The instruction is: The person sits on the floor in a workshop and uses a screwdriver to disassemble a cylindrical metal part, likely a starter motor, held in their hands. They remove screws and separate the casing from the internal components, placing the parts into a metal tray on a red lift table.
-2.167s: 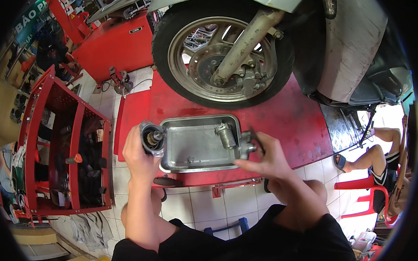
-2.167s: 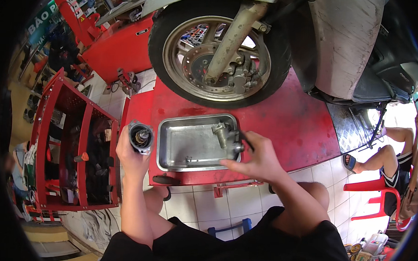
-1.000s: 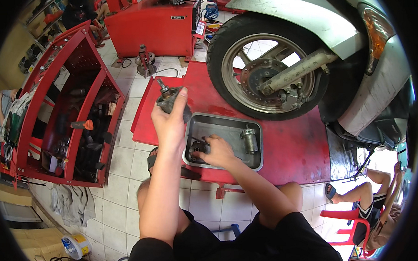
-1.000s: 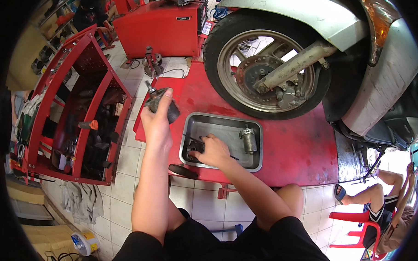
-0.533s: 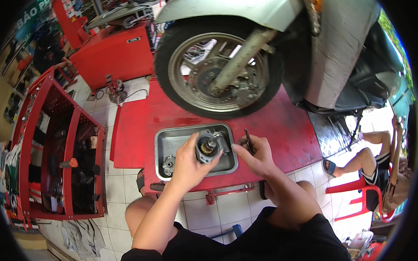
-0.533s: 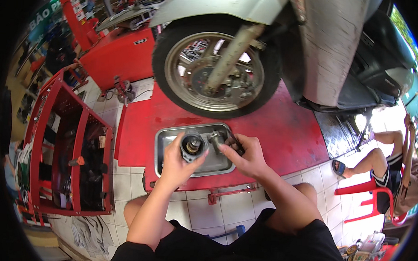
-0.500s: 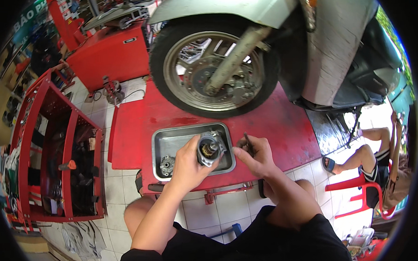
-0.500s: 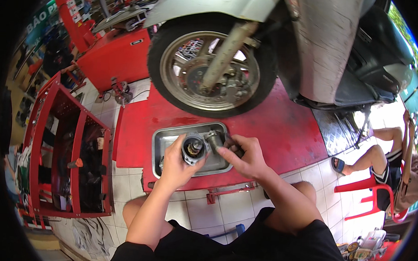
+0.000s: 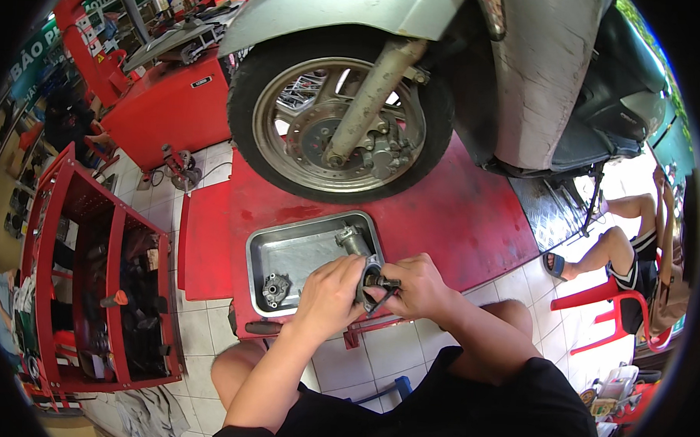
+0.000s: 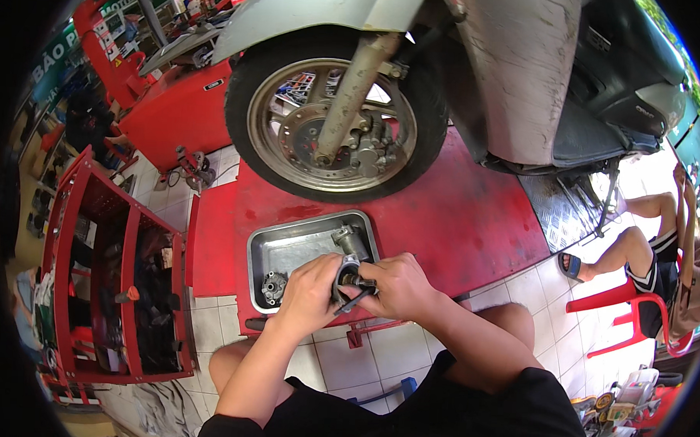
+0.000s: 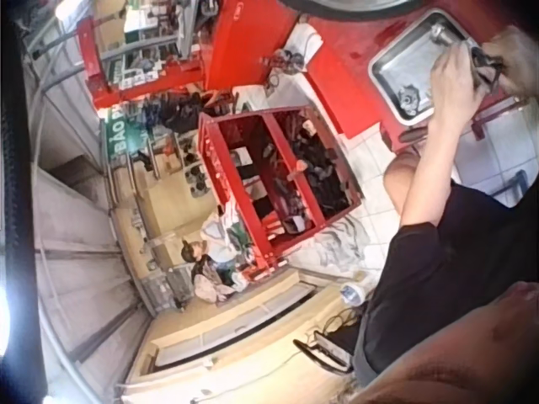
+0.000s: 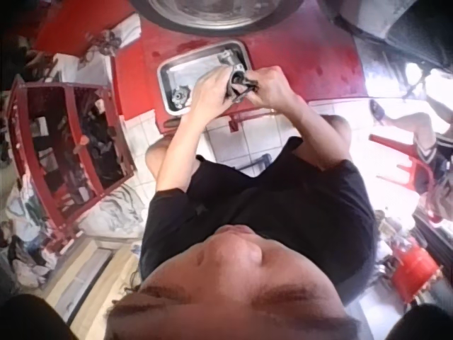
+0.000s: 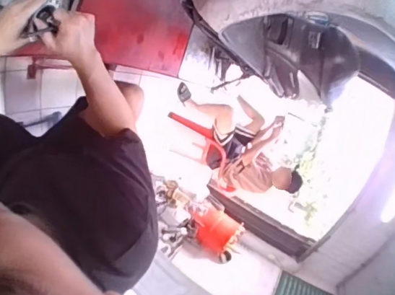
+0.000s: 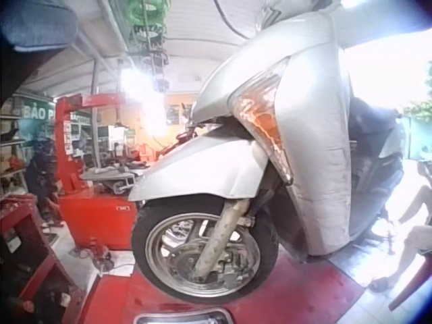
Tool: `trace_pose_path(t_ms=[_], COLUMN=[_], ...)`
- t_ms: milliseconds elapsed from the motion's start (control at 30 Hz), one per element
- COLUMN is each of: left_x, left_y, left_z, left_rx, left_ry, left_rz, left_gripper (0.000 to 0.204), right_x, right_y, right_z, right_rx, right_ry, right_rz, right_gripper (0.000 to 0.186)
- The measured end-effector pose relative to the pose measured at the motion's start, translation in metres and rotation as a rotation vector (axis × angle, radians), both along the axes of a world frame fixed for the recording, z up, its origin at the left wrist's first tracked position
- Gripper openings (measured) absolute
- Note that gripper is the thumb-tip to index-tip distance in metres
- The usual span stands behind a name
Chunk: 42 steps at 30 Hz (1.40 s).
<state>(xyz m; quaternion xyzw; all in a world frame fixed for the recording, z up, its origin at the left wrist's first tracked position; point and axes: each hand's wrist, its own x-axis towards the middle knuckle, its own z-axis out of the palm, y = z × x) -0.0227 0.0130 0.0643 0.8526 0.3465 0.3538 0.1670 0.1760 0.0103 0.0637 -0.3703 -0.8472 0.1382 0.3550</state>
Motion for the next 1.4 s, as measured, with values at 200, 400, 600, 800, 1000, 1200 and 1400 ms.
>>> trace_pose_path(t_ms=[200,400,600,800,1000,1200,1400], left_x=[-0.016,-0.028,-0.069,-0.134,-0.137,-0.144,-0.165], left_y=[-0.001,-0.003,0.001,0.004,0.000,0.001,0.014], left_z=[0.018,0.024,0.025,0.012,0.019,0.028,0.021], left_rx=[-0.043,-0.218,-0.549,-0.621,-0.607,-0.498,-0.418], left_ry=[0.004,0.042,0.127,-0.323,-0.401,-0.466,-0.554], left_rz=[-0.062,-0.133,-0.233,0.075,0.197,0.240,0.431], left_gripper=[0.061,0.062,0.052,0.040,0.037,0.033,0.029], right_x=[-0.011,-0.010,0.014,0.092,0.021,-0.023,-0.084], right_y=[-0.011,-0.015,-0.021,-0.010,-0.006,0.004,0.059], right_z=[0.012,0.021,0.007,0.021,0.005,-0.051,-0.112], right_rx=[-0.083,-0.147,0.219,-0.332,-0.405,-0.589,-0.909], right_ry=[0.134,0.115,0.353,0.904,0.041,-0.058,0.158], right_rz=[-0.016,0.042,-0.080,-0.264,-0.374,-0.387,-0.550], right_gripper=[0.032,0.035,0.017,0.036,0.033,0.038,0.049])
